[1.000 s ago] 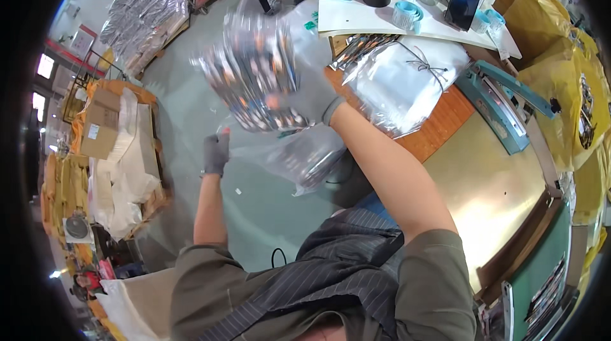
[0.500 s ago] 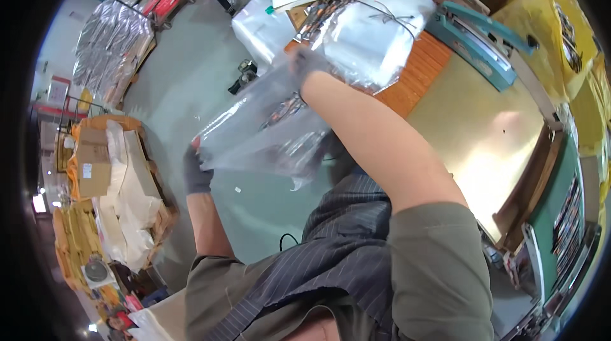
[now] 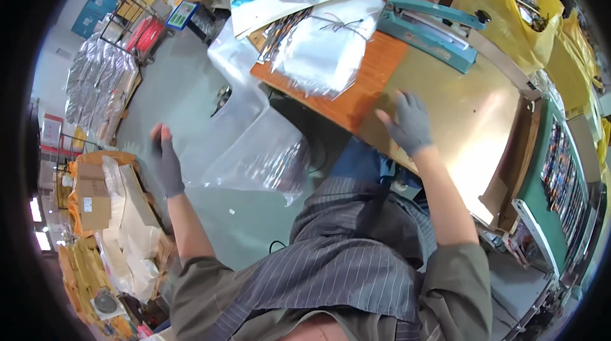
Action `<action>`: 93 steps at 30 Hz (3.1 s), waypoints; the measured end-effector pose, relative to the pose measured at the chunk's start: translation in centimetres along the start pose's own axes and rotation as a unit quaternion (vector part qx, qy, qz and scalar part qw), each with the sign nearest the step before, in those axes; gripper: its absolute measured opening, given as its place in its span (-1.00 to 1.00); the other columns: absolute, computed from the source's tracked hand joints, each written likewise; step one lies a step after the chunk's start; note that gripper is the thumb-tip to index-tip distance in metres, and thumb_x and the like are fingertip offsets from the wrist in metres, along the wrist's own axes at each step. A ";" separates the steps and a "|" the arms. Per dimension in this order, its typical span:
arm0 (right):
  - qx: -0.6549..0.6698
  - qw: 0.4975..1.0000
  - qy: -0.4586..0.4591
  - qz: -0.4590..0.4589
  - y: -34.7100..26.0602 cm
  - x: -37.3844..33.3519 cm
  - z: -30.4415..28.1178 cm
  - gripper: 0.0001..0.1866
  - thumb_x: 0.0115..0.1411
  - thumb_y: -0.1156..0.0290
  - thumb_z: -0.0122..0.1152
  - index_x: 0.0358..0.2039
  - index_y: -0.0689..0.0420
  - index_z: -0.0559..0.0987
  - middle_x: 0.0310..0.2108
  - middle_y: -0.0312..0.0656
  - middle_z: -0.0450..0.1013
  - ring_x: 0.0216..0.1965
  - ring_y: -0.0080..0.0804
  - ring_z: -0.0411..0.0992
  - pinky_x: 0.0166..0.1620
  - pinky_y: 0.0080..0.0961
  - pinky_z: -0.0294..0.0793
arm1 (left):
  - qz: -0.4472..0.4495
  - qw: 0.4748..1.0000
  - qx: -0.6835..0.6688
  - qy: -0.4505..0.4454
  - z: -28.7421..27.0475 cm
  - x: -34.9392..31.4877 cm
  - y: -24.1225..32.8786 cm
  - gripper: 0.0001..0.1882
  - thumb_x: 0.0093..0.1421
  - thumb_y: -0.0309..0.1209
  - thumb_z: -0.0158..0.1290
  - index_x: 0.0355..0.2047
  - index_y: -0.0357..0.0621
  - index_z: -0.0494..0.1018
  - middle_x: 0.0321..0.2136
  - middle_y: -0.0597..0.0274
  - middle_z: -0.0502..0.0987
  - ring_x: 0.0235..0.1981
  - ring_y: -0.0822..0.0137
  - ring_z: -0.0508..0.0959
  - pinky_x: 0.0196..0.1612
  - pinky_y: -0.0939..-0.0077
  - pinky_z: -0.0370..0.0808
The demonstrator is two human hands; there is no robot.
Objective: Bundling markers and sealing them into plastic bags using a heat sealer.
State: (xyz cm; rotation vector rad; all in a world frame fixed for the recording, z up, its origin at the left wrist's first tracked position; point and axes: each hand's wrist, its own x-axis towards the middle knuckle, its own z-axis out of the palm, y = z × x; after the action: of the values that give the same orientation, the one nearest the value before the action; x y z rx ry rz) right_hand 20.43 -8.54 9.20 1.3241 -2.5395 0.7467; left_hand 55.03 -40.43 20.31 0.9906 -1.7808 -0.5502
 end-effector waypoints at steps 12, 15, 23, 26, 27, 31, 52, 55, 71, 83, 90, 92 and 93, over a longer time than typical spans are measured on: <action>-0.039 0.980 0.099 0.169 4.3 -13.1 -0.9 -0.54 0.10 0.20 0.11 -0.04 0.18 0.41 0.06 0.03 0.29 0.11 0.02 0.20 0.17 -0.18 0.14 | 0.187 0.868 0.105 -0.448 33.9 0.3 1.8 -0.69 0.01 -0.12 0.14 -0.42 -0.11 0.48 -0.47 0.07 0.54 -0.36 0.07 0.54 -0.26 0.28 0.43; -0.051 0.972 0.130 0.190 5.1 -14.1 -3.6 -0.55 0.09 0.19 0.12 -0.06 0.17 0.43 0.05 0.01 0.30 0.11 0.00 0.21 0.17 -0.18 0.15 | 0.187 0.827 0.093 -0.522 36.0 0.7 5.0 -0.72 0.14 -0.18 0.00 -0.43 -0.15 0.50 -0.49 0.13 0.56 -0.46 0.17 0.54 -0.30 0.35 0.43; 0.261 0.923 0.132 0.251 5.9 -12.4 -2.9 -0.52 0.08 0.16 0.16 -0.07 0.21 0.43 0.00 -0.01 0.33 0.06 -0.18 0.28 0.14 -0.28 0.20 | -0.063 0.774 -0.340 -0.531 26.9 -14.0 17.4 -0.72 0.22 -0.29 -0.02 -0.43 -0.31 0.48 -0.57 0.38 0.44 -0.49 0.53 0.38 -0.40 0.59 0.33; 0.558 0.778 0.095 0.272 3.2 -9.5 -4.2 -0.65 0.09 0.24 0.18 -0.20 0.24 0.48 -0.24 -0.11 0.42 -0.16 -0.46 0.35 -0.08 -0.48 0.35 | -0.058 0.804 -0.262 -0.531 27.7 -20.2 19.0 -0.72 0.21 -0.30 -0.01 -0.47 -0.30 0.48 -0.59 0.36 0.42 -0.51 0.54 0.37 -0.41 0.57 0.33; 0.502 0.815 0.074 0.281 2.4 -9.0 -5.2 -0.71 0.06 0.27 0.21 -0.33 0.23 0.47 -0.38 -0.20 0.40 -0.29 -0.51 0.33 -0.20 -0.51 0.35 | 0.011 0.830 -0.224 -0.511 27.4 -21.5 19.4 -0.77 0.21 -0.31 -0.03 -0.41 -0.25 0.48 -0.59 0.33 0.43 -0.52 0.50 0.41 -0.41 0.55 0.36; 0.382 0.827 0.286 0.297 4.2 -9.6 -7.3 -0.71 -0.01 0.31 0.28 -0.63 0.16 0.37 -0.68 -0.42 0.24 -0.58 -0.64 0.17 -0.49 -0.57 0.23 | -0.318 0.631 -0.423 -0.567 26.0 -21.3 18.4 -0.65 0.32 -0.19 -0.18 -0.29 -0.28 0.39 -0.36 0.15 0.51 -0.43 0.40 0.50 -0.37 0.51 0.46; -0.055 0.954 0.176 0.236 8.2 -21.5 -5.1 -0.28 0.03 -0.10 0.06 -0.02 0.31 0.36 0.11 0.17 0.21 0.18 0.11 0.10 0.23 -0.07 0.01 | 0.396 0.819 0.128 -0.394 42.5 -21.8 13.6 -0.28 0.25 0.02 -0.17 0.16 -0.39 0.12 0.12 -0.27 0.22 0.16 -0.14 0.22 0.20 0.15 0.15; -0.064 0.952 0.173 0.243 8.2 -21.4 -5.4 -0.25 0.03 -0.14 0.03 -0.02 0.31 0.36 0.12 0.18 0.19 0.19 0.11 0.09 0.24 -0.04 -0.01 | 0.394 0.816 0.134 -0.402 43.5 -22.8 15.9 -0.31 0.25 0.00 -0.16 0.15 -0.39 0.14 0.13 -0.26 0.21 0.16 -0.12 0.22 0.22 0.16 0.14; -0.068 0.956 0.119 0.259 8.0 -20.4 -6.6 -0.25 0.04 -0.10 0.05 0.04 0.30 0.29 0.15 0.14 0.15 0.21 0.07 0.07 0.25 -0.05 -0.03 | 0.363 0.832 0.026 -0.419 45.1 -23.6 17.1 -0.41 0.26 -0.10 -0.12 0.08 -0.40 0.22 0.13 -0.20 0.24 0.16 -0.08 0.23 0.20 0.20 0.16; -0.029 0.954 0.108 0.277 7.4 -19.0 -6.6 -0.25 0.03 -0.10 0.13 0.03 0.28 0.30 0.12 0.14 0.18 0.19 0.12 0.08 0.23 -0.09 0.01 | 0.366 0.841 0.043 -0.395 44.5 -23.1 15.7 -0.42 0.24 -0.08 -0.11 0.07 -0.34 0.25 0.10 -0.18 0.27 0.15 -0.09 0.24 0.18 0.17 0.18; -0.150 0.890 0.270 0.335 17.5 -8.8 -12.7 0.09 -0.15 -0.16 0.33 0.19 0.33 0.09 0.16 0.38 0.00 0.19 0.28 -0.01 0.20 -0.04 0.04 | 0.375 0.841 0.025 -0.389 44.3 -23.7 18.2 -0.36 0.16 -0.02 -0.03 0.06 -0.31 0.28 0.03 -0.19 0.33 0.08 -0.11 0.29 0.14 0.10 0.21; -0.175 0.863 0.192 0.434 23.4 -7.2 -14.2 0.08 -0.17 -0.18 0.32 0.18 0.32 0.12 0.17 0.33 0.02 0.23 0.21 -0.06 0.24 -0.16 0.00 | 0.361 0.846 0.043 -0.390 44.2 -23.5 17.7 -0.36 0.15 -0.02 -0.02 0.06 -0.31 0.28 0.02 -0.19 0.33 0.07 -0.12 0.29 0.13 0.10 0.22; -0.198 0.845 0.230 0.440 26.2 -8.0 -14.1 0.06 -0.17 -0.19 0.31 0.16 0.33 0.16 0.17 0.26 0.09 0.21 0.15 0.05 0.20 -0.24 0.12 | 0.355 0.845 0.011 -0.400 44.1 -23.8 18.1 -0.37 0.15 -0.02 -0.01 0.04 -0.31 0.29 0.03 -0.19 0.33 0.08 -0.11 0.29 0.14 0.12 0.22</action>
State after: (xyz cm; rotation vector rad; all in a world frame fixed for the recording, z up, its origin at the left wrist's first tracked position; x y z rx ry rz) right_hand 3.01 16.88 9.08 -0.2059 -2.5766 0.5060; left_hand 12.44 -13.70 2.72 -0.0030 -2.6995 -0.4795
